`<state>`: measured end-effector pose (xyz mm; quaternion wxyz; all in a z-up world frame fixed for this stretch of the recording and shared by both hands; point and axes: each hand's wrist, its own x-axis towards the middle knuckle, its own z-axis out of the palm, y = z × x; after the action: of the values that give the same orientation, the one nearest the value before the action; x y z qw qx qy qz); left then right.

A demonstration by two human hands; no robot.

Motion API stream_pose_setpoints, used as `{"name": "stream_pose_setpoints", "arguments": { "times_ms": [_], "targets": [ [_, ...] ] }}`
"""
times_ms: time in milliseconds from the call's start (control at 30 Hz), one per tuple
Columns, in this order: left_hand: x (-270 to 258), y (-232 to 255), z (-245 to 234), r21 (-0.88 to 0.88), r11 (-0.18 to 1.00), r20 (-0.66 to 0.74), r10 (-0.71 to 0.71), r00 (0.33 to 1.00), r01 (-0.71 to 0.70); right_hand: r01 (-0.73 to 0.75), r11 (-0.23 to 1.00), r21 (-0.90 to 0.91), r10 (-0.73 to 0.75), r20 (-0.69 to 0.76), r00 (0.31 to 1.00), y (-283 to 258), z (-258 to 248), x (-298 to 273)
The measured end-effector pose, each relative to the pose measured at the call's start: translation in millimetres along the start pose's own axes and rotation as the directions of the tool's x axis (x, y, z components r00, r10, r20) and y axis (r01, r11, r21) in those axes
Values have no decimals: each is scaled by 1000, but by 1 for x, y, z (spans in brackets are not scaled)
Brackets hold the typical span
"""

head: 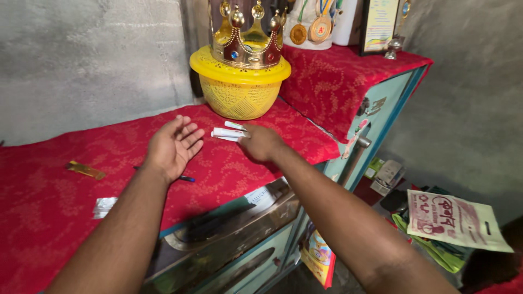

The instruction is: The person moves several small items from a red cabinet top to a bed, then wipes the cabinet surface with a cloth. They then wipe a lantern on the bed and place it back on the cabinet.

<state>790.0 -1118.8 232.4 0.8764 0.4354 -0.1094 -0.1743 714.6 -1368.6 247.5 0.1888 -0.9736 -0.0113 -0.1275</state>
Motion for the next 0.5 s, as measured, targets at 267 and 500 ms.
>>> {"name": "stream_pose_setpoints", "arguments": {
  "times_ms": [267,500],
  "targets": [
    [-5,-2,4,-31,1000,3,2,1000,-2,-17,962,-272,16,-5,1000,-23,-9,-12],
    [-4,-1,3,-63,998,-20,-12,1000,11,-116,953,-281,114,-24,993,-55,-24,-29]
  ]
}}
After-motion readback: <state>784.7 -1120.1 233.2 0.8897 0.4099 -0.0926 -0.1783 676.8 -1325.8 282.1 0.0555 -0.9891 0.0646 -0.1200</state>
